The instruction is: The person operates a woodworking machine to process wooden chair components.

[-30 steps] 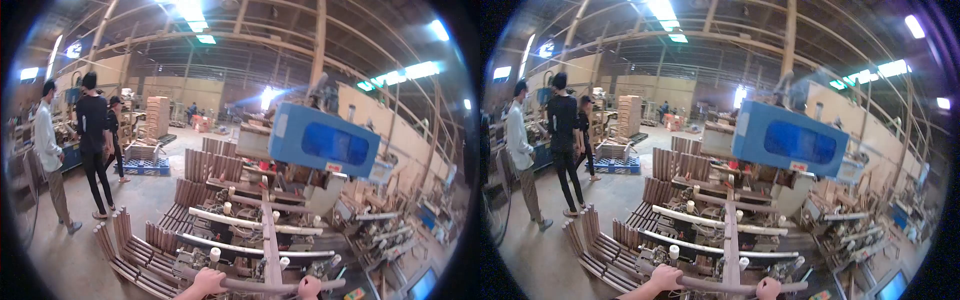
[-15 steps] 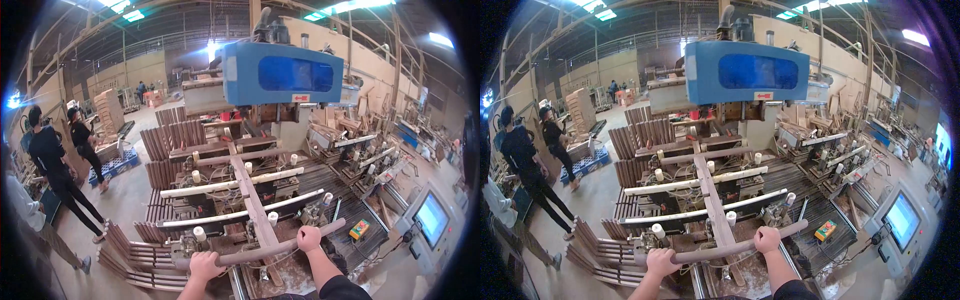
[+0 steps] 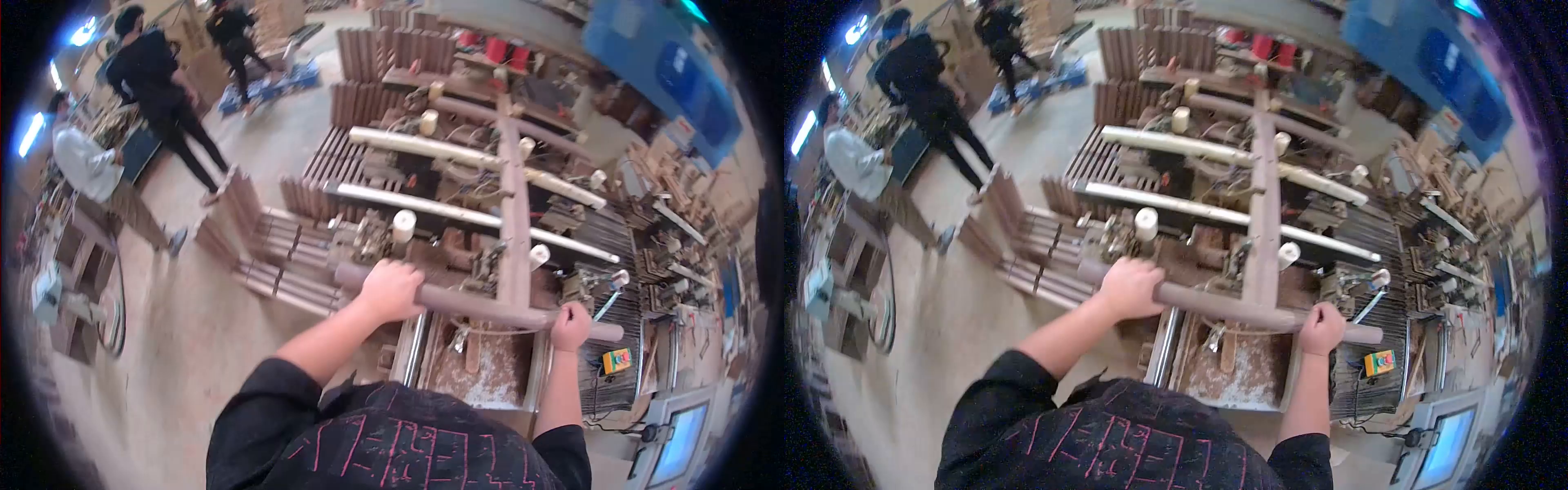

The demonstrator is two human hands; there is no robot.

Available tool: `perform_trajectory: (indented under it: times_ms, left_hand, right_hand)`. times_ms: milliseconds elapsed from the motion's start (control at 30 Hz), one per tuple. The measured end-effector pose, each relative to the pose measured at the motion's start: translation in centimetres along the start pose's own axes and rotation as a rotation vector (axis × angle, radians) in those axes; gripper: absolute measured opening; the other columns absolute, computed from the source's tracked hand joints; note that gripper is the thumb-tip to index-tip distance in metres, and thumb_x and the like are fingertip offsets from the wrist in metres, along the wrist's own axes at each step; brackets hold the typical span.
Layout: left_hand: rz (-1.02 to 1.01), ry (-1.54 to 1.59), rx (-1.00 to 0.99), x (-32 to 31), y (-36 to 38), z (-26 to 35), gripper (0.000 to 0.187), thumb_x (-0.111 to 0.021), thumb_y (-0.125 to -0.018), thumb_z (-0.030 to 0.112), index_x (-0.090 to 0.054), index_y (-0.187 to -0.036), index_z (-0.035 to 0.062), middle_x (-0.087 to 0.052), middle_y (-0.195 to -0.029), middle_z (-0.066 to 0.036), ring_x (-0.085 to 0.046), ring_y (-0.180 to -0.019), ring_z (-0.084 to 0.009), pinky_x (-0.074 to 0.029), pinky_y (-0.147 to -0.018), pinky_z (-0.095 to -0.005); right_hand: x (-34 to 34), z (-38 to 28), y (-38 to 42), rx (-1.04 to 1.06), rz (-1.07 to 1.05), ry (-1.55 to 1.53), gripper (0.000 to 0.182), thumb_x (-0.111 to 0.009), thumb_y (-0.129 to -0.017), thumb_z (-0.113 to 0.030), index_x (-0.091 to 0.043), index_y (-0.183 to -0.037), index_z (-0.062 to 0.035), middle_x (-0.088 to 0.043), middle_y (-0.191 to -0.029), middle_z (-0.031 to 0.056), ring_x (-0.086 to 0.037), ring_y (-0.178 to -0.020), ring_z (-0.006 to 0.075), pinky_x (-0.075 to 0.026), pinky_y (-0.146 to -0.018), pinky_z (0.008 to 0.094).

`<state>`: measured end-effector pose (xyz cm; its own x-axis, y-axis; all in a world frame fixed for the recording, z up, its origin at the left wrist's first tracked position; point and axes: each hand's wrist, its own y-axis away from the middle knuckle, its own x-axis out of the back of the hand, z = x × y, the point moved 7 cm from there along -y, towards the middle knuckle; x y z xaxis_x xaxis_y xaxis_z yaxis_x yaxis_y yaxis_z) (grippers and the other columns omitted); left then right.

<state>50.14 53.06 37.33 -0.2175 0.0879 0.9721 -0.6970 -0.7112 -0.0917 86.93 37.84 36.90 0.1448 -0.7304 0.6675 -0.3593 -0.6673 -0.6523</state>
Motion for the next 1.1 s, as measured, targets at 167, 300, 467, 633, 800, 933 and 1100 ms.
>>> perform_trajectory:
  times_ms: [167,300,467,633,800,933,1100]
  left_hand:
    - [-0.417,0.056,0.029,-1.6,-1.8,-1.0,0.047,-0.075,-0.069,0.051,-0.073,-0.09,0.0096,-0.073,-0.091,-0.012,-0.07,-0.09,-0.0317,-0.055,-0.08,-0.0434]
    - [-0.414,0.066,-0.011,-1.6,-1.9,-1.0,0.042,-0.074,-0.071,0.049,-0.073,-0.089,0.0105,-0.073,-0.09,-0.011,-0.07,-0.089,-0.0301,-0.056,-0.08,-0.0425]
    - [-0.418,0.085,0.0,-2.0,-1.7,-1.2,0.04,-0.073,-0.072,0.046,-0.072,-0.091,0.0111,-0.072,-0.087,-0.011,-0.07,-0.086,-0.0297,-0.056,-0.079,-0.0424]
    - [-0.342,0.12,-0.005,-6.9,-0.8,-2.2,0.039,-0.074,-0.073,0.045,-0.071,-0.093,0.0113,-0.072,-0.088,-0.011,-0.07,-0.089,-0.0291,-0.055,-0.08,-0.042]
    - [-0.221,0.088,0.034,-11.5,-0.6,-2.7,0.039,-0.077,-0.07,0.041,-0.071,-0.097,0.0124,-0.068,-0.101,-0.009,-0.065,-0.101,-0.0277,-0.051,-0.087,-0.0406]
    - [-0.193,0.092,0.052,-12.2,0.2,-2.4,0.046,-0.078,-0.068,0.036,-0.069,-0.107,0.0137,-0.066,-0.106,-0.008,-0.061,-0.105,-0.0271,-0.051,-0.088,-0.0415]
    - [-0.138,0.089,0.058,-12.5,0.2,-2.6,0.045,-0.079,-0.065,0.036,-0.068,-0.103,0.0139,-0.064,-0.103,-0.009,-0.061,-0.104,-0.0276,-0.051,-0.088,-0.0423]
  right_hand:
    - [-0.6,0.9,0.2,-0.058,-0.098,0.0,0.013,-0.055,-0.087,-0.011,-0.062,-0.083,-0.0008,-0.062,-0.076,0.0156,-0.06,-0.069,0.0304,-0.048,-0.065,0.0377]
    - [-1.2,2.4,0.3,-0.053,-0.143,0.007,0.014,-0.054,-0.088,-0.012,-0.061,-0.084,-0.0006,-0.062,-0.078,0.0144,-0.06,-0.071,0.0282,-0.048,-0.067,0.0366]
    - [-1.0,2.9,0.2,-0.068,-0.17,0.033,0.013,-0.057,-0.088,-0.012,-0.065,-0.087,-0.001,-0.067,-0.082,0.015,-0.063,-0.075,0.0326,-0.049,-0.071,0.0389]
    - [-2.6,2.6,1.7,-0.082,-0.242,0.114,0.011,-0.059,-0.085,-0.01,-0.066,-0.084,-0.0011,-0.066,-0.08,0.0148,-0.063,-0.075,0.0322,-0.049,-0.07,0.04]
    - [-6.6,2.5,5.0,-0.037,-0.238,0.221,0.016,-0.056,-0.079,-0.013,-0.07,-0.075,-0.007,-0.068,-0.08,0.0153,-0.064,-0.079,0.0374,-0.049,-0.077,0.0483]
    - [-7.7,2.6,6.1,-0.038,-0.258,0.258,0.021,-0.053,-0.08,-0.016,-0.07,-0.071,-0.0078,-0.068,-0.076,0.0151,-0.063,-0.075,0.0376,-0.048,-0.075,0.0494]
    - [-9.3,4.2,7.3,-0.163,-0.46,0.327,0.022,-0.051,-0.084,-0.022,-0.07,-0.08,-0.0119,-0.066,-0.086,0.01,-0.059,-0.092,0.0318,-0.04,-0.088,0.0503]
